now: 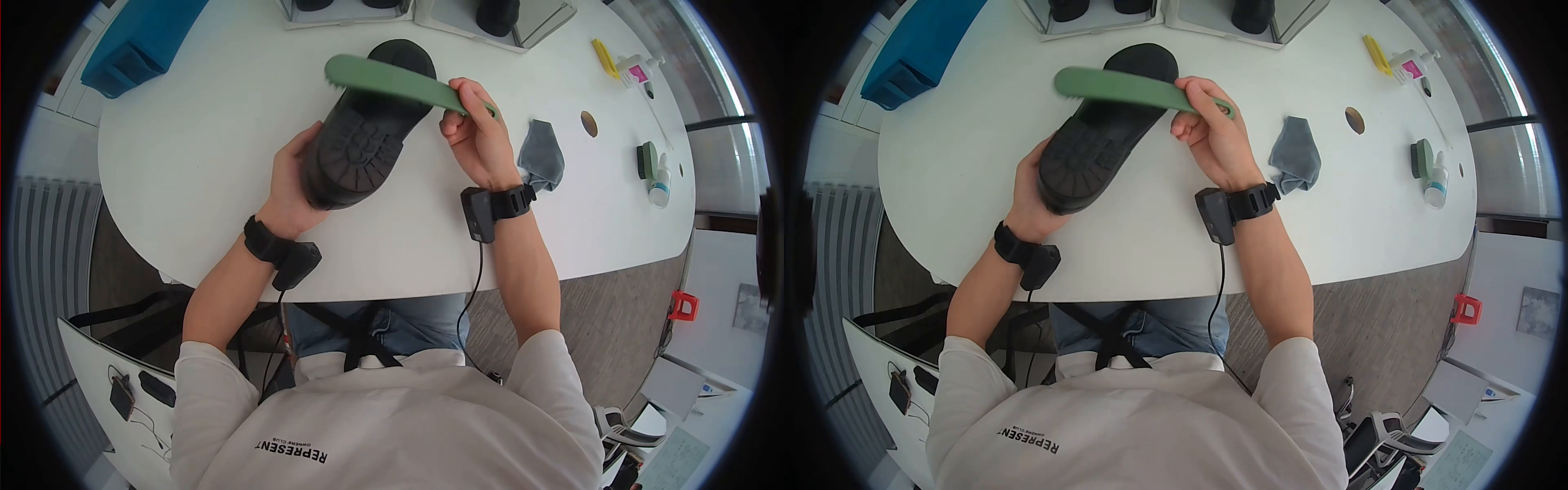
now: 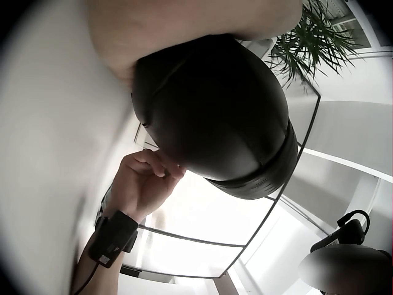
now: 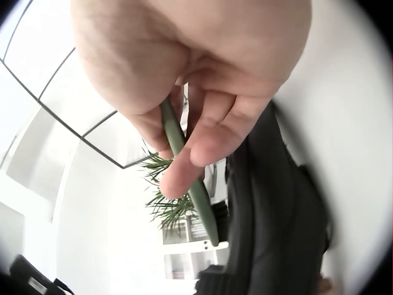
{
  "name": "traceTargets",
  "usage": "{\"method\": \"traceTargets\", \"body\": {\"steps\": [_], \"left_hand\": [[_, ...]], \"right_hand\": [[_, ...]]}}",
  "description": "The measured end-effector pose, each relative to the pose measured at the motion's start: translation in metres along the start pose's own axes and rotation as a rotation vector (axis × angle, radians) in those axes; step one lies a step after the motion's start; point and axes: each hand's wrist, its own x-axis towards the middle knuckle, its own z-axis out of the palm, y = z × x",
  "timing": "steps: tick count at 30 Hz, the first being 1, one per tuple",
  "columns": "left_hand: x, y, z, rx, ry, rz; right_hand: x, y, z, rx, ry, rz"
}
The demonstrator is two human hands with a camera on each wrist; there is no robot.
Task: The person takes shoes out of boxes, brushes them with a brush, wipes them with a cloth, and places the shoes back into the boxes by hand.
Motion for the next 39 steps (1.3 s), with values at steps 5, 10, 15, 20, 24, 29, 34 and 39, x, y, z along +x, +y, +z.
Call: {"method": "traceTargets", "body": {"steps": [5, 10, 15, 20, 24, 29, 34, 39], "left_hand": [[0.001, 0.001, -0.003, 0.002, -0.012, -0.003], [0.000, 0.001, -0.005, -0.034, -0.047, 0.023], [-0.001, 0.000, -0.004, -0.029, -0.086, 0.052], [-0.001, 0.001, -0.012, -0.092, -0.119, 0.055], [-0.001, -0.001, -0.007, -0.074, 0.083, 0.131], [-0.002, 0.000, -0.011, -0.111, 0.048, 0.130], [-0.001, 0.002, -0.011, -0.137, -0.090, 0.071], [-0.001, 0.002, -0.008, -0.069, -0.062, 0.074]], "right_hand": [[0.000, -0.001, -0.015, 0.247, -0.124, -0.001], [-0.005, -0.008, -0.003, 0.053, -0.187, 0.086], [0.005, -0.004, -0.027, 0.283, -0.039, 0.022], [0.003, -0.005, -0.011, 0.155, 0.016, 0.045], [0.005, -0.003, -0.022, 0.154, 0.078, -0.033], [0.006, -0.002, -0.016, 0.168, 0.081, -0.020], [0.009, -0.002, -0.028, 0.136, 0.138, -0.002], [0.008, -0.005, -0.018, 0.035, 0.196, -0.044]]}}
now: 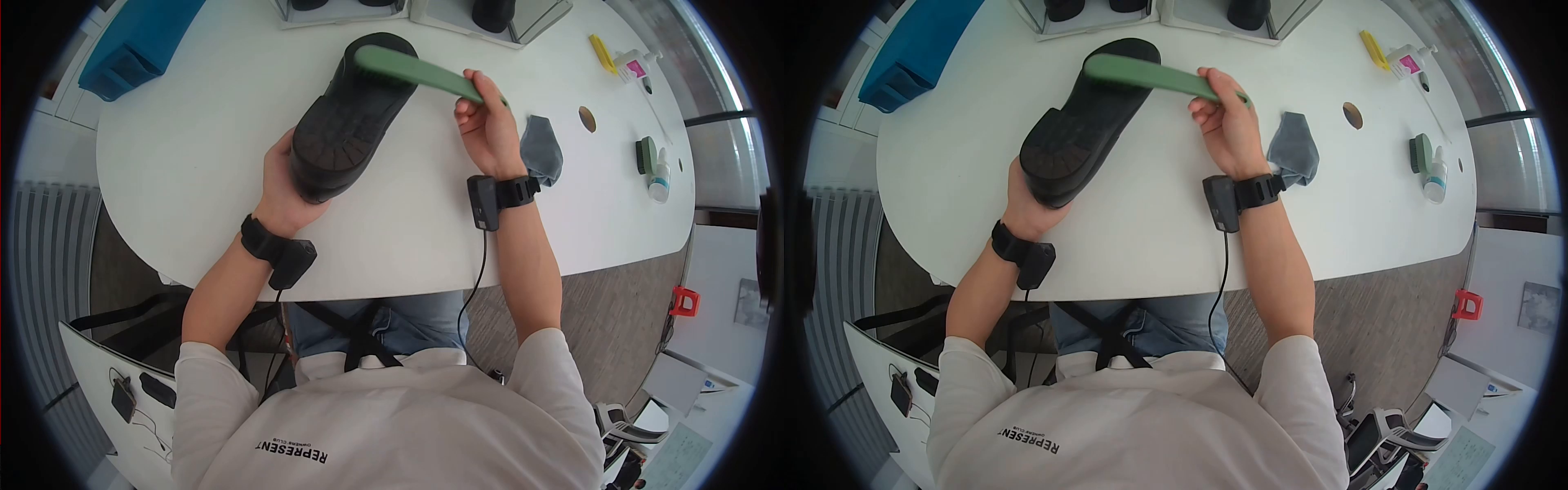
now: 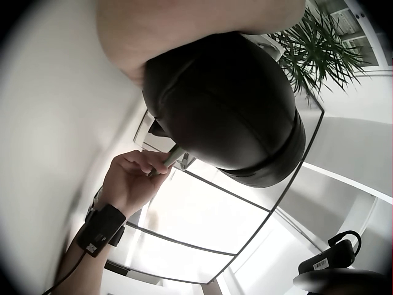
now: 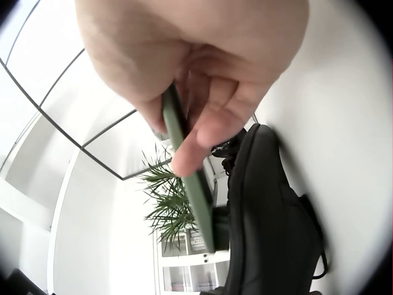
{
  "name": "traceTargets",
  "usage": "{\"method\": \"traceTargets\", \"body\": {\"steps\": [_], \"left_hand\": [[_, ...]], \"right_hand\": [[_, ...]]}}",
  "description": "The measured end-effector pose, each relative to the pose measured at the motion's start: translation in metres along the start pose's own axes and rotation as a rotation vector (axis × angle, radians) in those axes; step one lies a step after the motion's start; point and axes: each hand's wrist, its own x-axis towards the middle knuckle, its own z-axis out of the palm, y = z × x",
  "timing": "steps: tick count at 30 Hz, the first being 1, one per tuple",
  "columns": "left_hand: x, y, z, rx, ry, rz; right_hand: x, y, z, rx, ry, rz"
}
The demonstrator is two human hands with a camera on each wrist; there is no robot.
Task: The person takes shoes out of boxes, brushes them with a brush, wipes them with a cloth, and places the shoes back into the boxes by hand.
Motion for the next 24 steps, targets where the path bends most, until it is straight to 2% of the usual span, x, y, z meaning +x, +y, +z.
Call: {"method": "traceTargets", "body": {"steps": [3, 7, 9, 10, 13, 15, 17, 19, 21, 24], "left_hand": [[-0.001, -0.003, 0.002, 0.026, -0.024, -0.013], [-0.001, -0.002, 0.004, 0.029, -0.030, -0.016], [-0.002, -0.003, 0.006, 0.040, -0.055, -0.007], [-0.002, -0.003, 0.006, 0.051, -0.077, 0.002], [0.000, -0.001, 0.000, 0.019, -0.040, -0.032], [-0.001, -0.003, 0.003, 0.023, -0.049, -0.036], [0.001, -0.003, 0.006, 0.025, -0.067, -0.033], [0.000, -0.003, 0.007, 0.029, -0.006, -0.041], [-0.001, -0.005, 0.011, 0.041, 0.032, -0.030], [0.001, -0.005, 0.008, 0.048, 0.055, -0.050]], "right_hand": [[0.001, 0.000, -0.004, 0.051, 0.062, 0.027], [0.001, 0.000, -0.007, 0.052, 0.058, 0.033], [0.001, 0.000, -0.012, 0.045, -0.158, 0.024], [0.000, -0.001, -0.006, 0.045, -0.158, 0.025], [-0.005, 0.000, 0.002, -0.045, -0.086, -0.021], [0.004, 0.002, -0.005, 0.071, 0.143, -0.073], [0.007, -0.003, -0.015, 0.097, 0.146, -0.041], [0.008, -0.005, -0.020, 0.124, 0.146, 0.005], [0.008, -0.004, -0.022, 0.126, -0.034, 0.069], [0.004, -0.004, -0.009, 0.035, 0.056, 0.012]]}}
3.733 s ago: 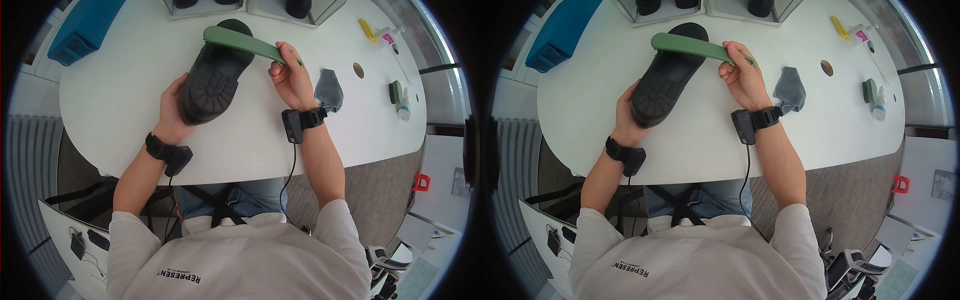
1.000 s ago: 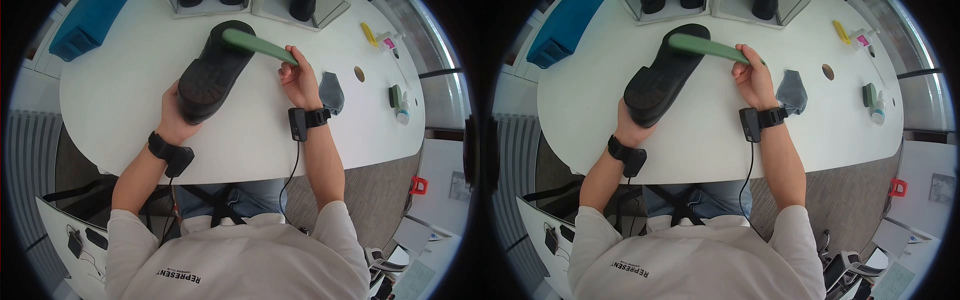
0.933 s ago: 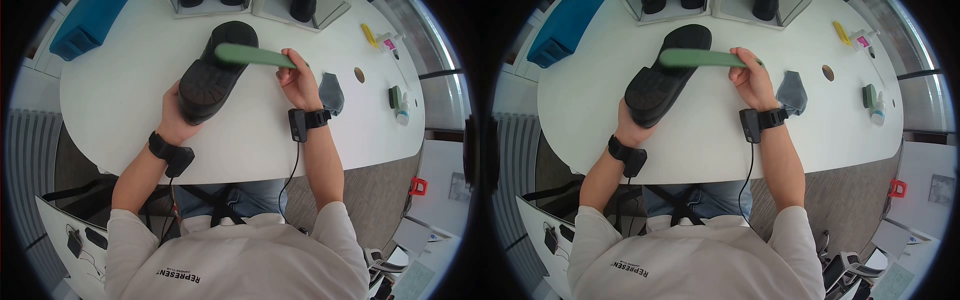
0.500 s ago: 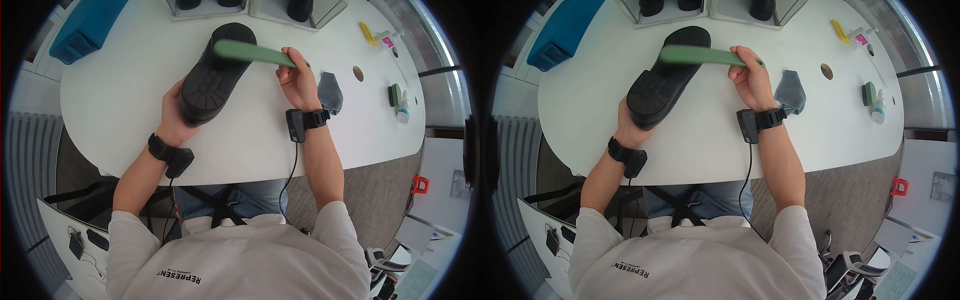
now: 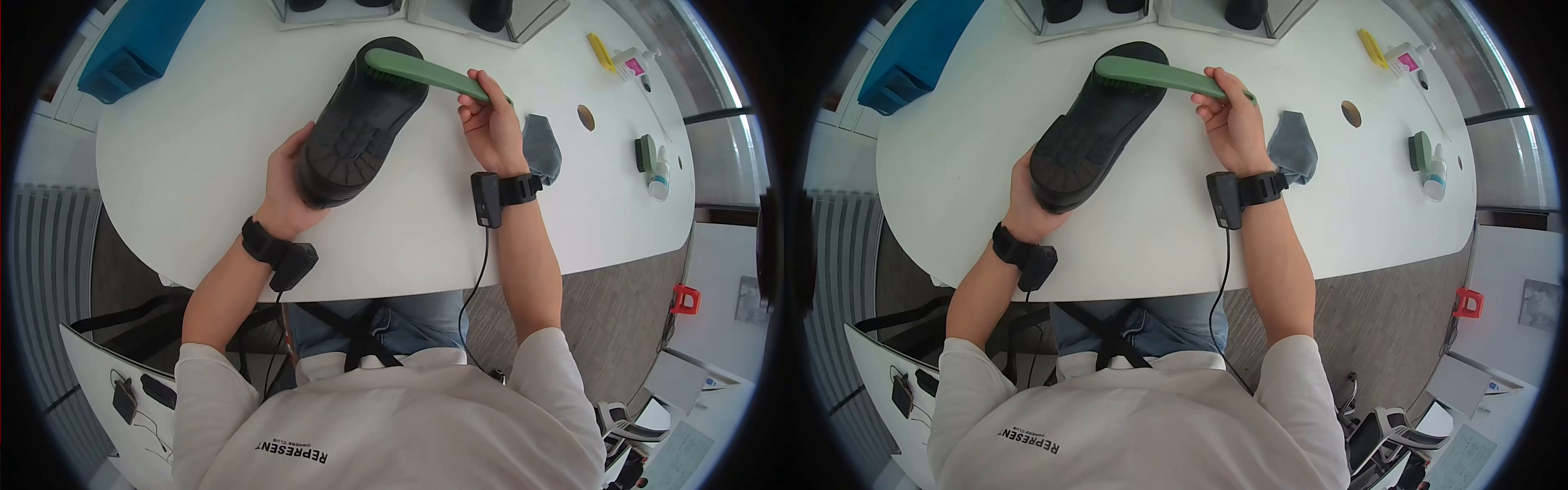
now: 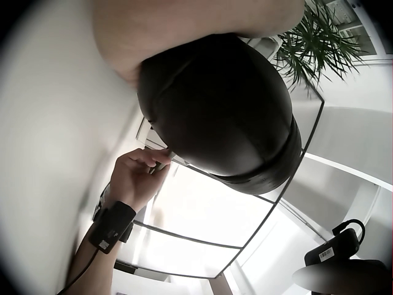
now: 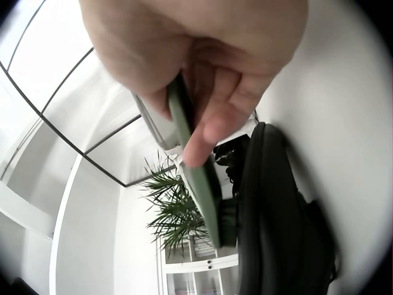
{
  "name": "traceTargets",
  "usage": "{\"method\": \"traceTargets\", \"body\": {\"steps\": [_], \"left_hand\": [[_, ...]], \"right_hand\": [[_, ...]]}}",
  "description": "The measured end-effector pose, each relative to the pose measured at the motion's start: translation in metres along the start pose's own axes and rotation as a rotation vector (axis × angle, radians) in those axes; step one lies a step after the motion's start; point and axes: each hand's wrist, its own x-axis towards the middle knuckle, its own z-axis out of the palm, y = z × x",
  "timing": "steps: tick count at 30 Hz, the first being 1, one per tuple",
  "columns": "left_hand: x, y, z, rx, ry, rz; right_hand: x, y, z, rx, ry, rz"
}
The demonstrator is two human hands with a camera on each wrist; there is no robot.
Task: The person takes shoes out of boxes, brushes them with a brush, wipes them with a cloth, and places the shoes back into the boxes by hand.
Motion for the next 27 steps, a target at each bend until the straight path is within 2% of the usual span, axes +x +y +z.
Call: {"method": "traceTargets", "body": {"steps": [5, 13, 20, 23, 27], "left_hand": [[0.002, 0.001, -0.001, 0.057, -0.068, -0.017], [0.003, 0.001, 0.001, 0.136, 0.049, -0.004], [0.005, 0.003, 0.000, 0.116, 0.013, -0.025], [0.004, 0.001, -0.001, 0.141, 0.095, 0.000], [0.005, 0.003, -0.001, 0.119, 0.024, -0.005]], "right_hand": [[0.001, -0.001, -0.001, 0.029, 0.060, -0.015], [0.004, 0.000, -0.010, 0.025, 0.081, -0.043], [0.006, 0.001, -0.009, 0.014, 0.136, -0.122], [0.003, -0.001, -0.011, -0.010, 0.165, -0.144], [0.003, -0.001, -0.007, -0.020, 0.202, -0.177]]}}
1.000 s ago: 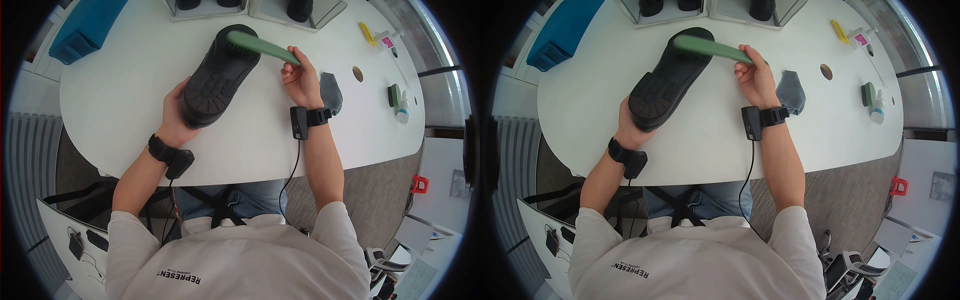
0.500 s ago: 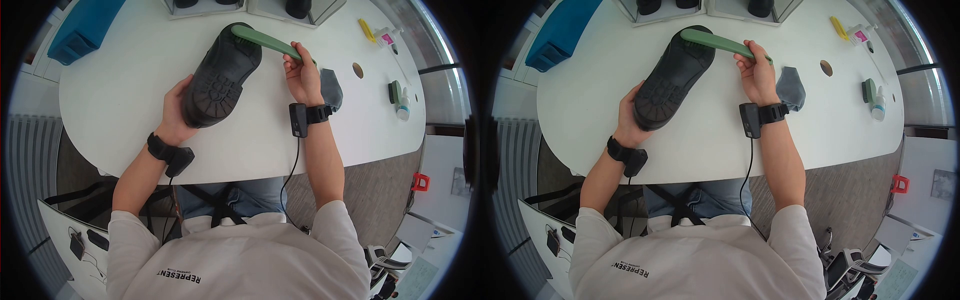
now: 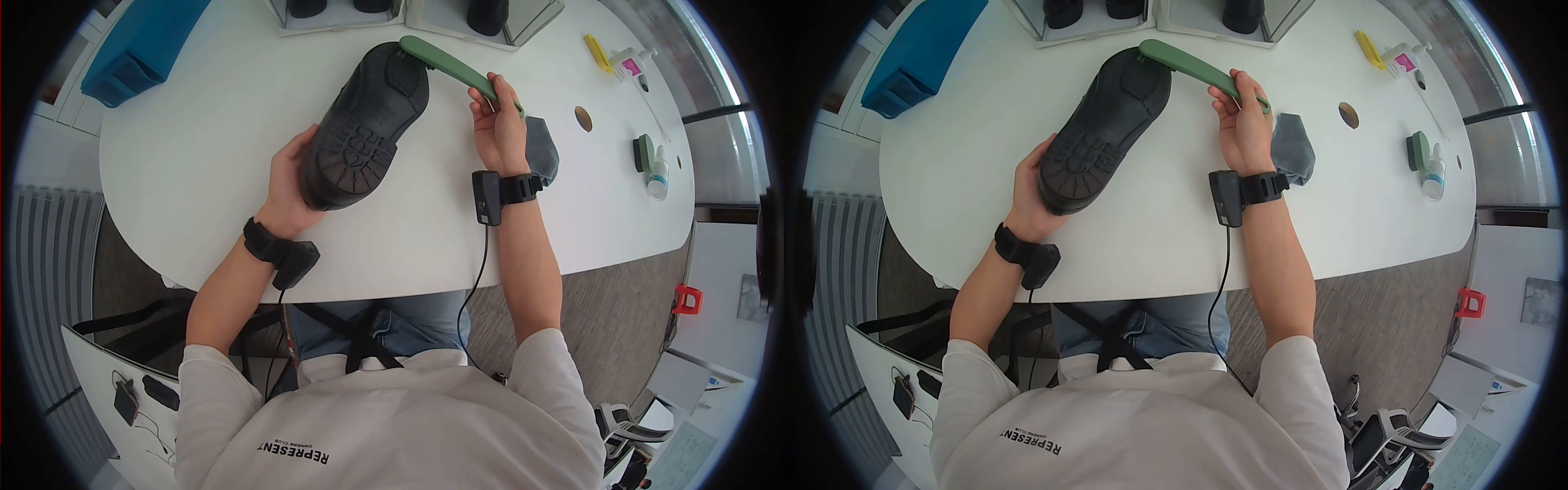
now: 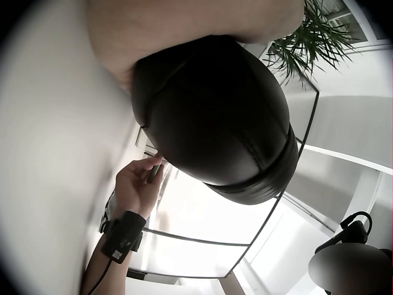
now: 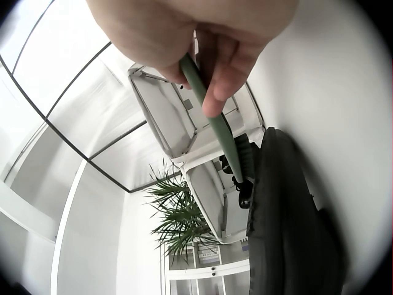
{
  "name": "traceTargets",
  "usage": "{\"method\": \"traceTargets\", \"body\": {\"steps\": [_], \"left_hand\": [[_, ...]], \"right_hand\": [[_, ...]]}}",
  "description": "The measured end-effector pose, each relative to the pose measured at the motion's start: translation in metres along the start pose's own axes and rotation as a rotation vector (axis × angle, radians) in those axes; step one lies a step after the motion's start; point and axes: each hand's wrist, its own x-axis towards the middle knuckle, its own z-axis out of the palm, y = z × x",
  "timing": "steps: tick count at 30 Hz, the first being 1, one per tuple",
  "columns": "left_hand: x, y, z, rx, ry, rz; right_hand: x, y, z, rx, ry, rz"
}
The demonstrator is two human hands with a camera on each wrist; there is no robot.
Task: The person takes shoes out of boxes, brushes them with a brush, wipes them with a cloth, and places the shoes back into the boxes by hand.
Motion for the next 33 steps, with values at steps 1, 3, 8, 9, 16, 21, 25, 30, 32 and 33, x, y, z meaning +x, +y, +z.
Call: {"method": "traceTargets", "body": {"steps": [1, 3, 8, 9, 16, 21, 25, 30, 32, 33], "left_hand": [[-0.001, 0.000, 0.000, -0.007, -0.004, -0.001], [-0.001, 0.001, 0.002, -0.011, 0.005, -0.006], [-0.002, -0.001, 0.005, -0.010, 0.042, -0.025], [-0.002, -0.001, 0.006, -0.001, 0.044, -0.027], [-0.005, -0.002, 0.011, 0.021, 0.051, -0.041], [-0.003, -0.001, 0.007, 0.017, 0.050, -0.027], [-0.002, 0.002, -0.002, -0.014, 0.013, -0.048], [-0.003, 0.000, -0.029, -0.236, -0.111, -0.008], [0.005, 0.003, -0.042, -0.266, -0.166, 0.015], [0.005, 0.000, -0.045, -0.317, -0.164, 0.023]], "right_hand": [[-0.001, 0.000, 0.001, -0.002, -0.002, 0.000], [-0.001, 0.001, 0.003, 0.037, -0.064, 0.025], [-0.007, 0.002, 0.006, 0.045, -0.251, 0.082], [-0.007, 0.002, 0.007, 0.017, -0.290, 0.077], [0.008, 0.001, -0.009, 0.029, 0.016, 0.051], [0.006, 0.001, -0.008, 0.035, 0.012, 0.061], [0.008, 0.003, -0.009, 0.025, 0.015, 0.080], [0.005, 0.007, -0.008, -0.013, -0.098, 0.010], [0.004, 0.010, -0.004, -0.011, -0.115, -0.020], [0.003, 0.012, -0.005, -0.020, -0.121, -0.042]]}}
